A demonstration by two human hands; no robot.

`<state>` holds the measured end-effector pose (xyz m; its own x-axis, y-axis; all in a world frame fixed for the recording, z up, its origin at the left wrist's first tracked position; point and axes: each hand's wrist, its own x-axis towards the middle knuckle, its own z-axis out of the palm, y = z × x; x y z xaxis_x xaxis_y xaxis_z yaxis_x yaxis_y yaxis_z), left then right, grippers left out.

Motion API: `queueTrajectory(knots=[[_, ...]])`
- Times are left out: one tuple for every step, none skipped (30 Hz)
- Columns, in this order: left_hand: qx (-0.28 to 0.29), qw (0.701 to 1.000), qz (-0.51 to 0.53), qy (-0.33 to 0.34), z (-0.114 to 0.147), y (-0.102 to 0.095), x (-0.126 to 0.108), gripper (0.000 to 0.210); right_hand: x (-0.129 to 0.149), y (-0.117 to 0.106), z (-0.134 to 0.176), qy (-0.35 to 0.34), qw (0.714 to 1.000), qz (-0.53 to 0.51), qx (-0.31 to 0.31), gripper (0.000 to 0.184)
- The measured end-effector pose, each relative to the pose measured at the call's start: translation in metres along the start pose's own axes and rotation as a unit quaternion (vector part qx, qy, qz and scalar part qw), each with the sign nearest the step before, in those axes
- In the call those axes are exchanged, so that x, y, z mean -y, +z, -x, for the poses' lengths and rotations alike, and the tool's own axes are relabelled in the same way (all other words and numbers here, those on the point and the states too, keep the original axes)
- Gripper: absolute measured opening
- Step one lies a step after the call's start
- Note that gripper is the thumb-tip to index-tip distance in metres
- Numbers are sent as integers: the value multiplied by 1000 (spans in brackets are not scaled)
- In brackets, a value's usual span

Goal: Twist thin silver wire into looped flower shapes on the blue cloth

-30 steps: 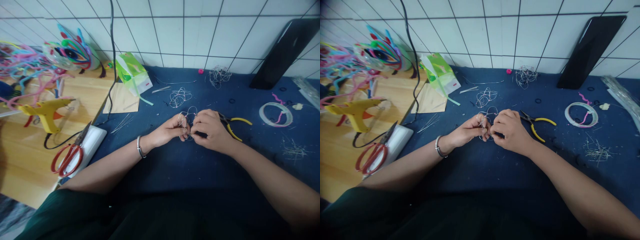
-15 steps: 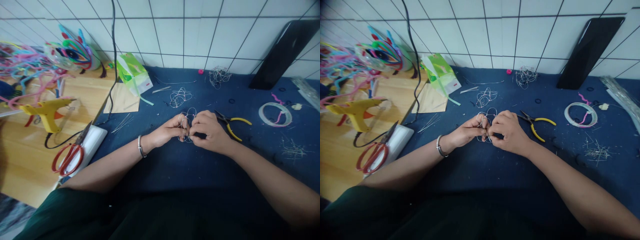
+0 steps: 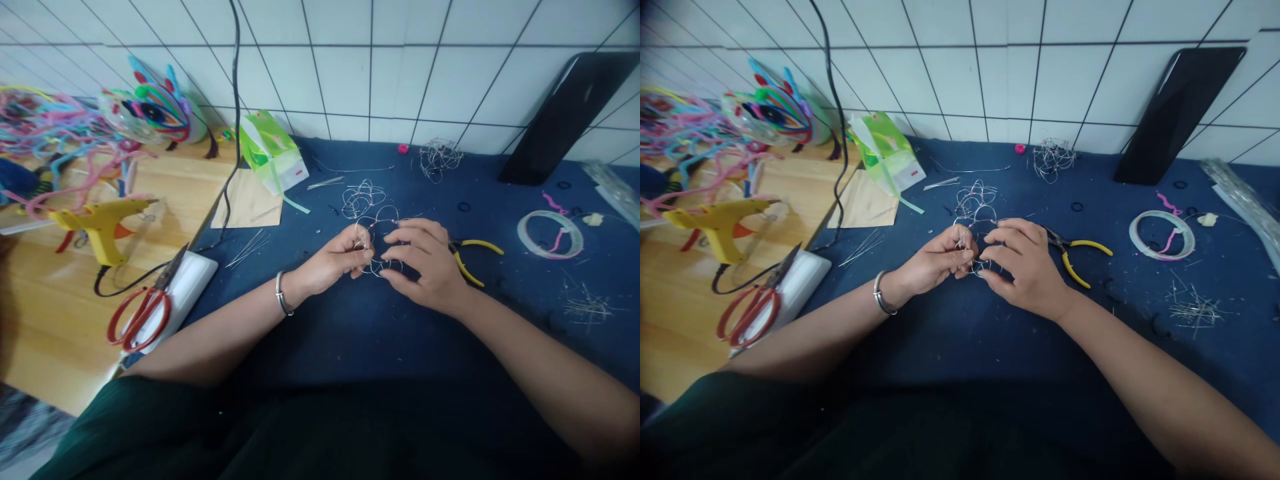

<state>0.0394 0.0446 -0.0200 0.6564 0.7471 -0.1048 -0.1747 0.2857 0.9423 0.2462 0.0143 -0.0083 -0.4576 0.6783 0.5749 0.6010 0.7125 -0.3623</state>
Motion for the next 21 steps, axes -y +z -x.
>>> queueTrajectory(knots=[[-11,1000,2,4,0,-1,0,17,-1,-1,1,-22,1000,18,-7,18],[-22,1000,5,9,0,-1,0,18,-2,-2,2,-42,998,36,-10,21],[-32,999,9,13,0,-2,0,19,-4,-3,2,-56,997,52,-12,21],[-40,999,11,17,0,-2,0,20,-5,-4,3,-64,996,66,-12,20],[-45,999,14,20,0,-2,0,20,-6,-4,5,-67,995,78,-14,17],[-49,998,15,22,0,-2,0,20,-7,-4,6,-66,994,88,-16,15],[-52,998,16,24,0,-3,0,21,-8,-4,7,-63,993,95,-18,16],[-55,998,16,25,0,-3,0,21,-9,-3,9,-58,993,102,-20,19],[-58,998,14,26,0,-3,1,21,-10,-3,10,-56,992,107,-22,22],[-62,998,11,29,0,-3,1,21,-10,-2,11,-56,992,111,-23,25],[-66,997,7,31,0,-3,1,22,-10,-1,12,-60,991,115,-22,27],[-70,997,2,34,0,-3,2,22,-10,-1,12,-66,991,118,-18,28],[-74,997,-3,36,0,-2,2,23,-9,-1,12,-72,990,123,-15,28],[-78,996,-7,39,1,-2,3,23,-9,-1,12,-77,989,127,-12,27],[-81,996,-10,42,1,-2,4,24,-8,0,11,-82,988,131,-12,26],[-83,995,-14,45,1,-1,5,24,-8,0,10,-85,987,132,-15,25],[-85,995,-17,48,1,-1,6,24,-7,0,9,-88,987,132,-19,24],[-87,995,-20,52,1,0,6,24,-6,0,8,-89,987,130,-24,23],[-88,994,-21,57,1,1,7,24,-5,1,8,-88,988,127,-26,22],[-91,994,-21,61,1,2,7,24,-5,1,7,-84,988,123,-26,21],[-93,993,-20,63,1,3,7,25,-4,2,7,-78,990,119,-23,21]])
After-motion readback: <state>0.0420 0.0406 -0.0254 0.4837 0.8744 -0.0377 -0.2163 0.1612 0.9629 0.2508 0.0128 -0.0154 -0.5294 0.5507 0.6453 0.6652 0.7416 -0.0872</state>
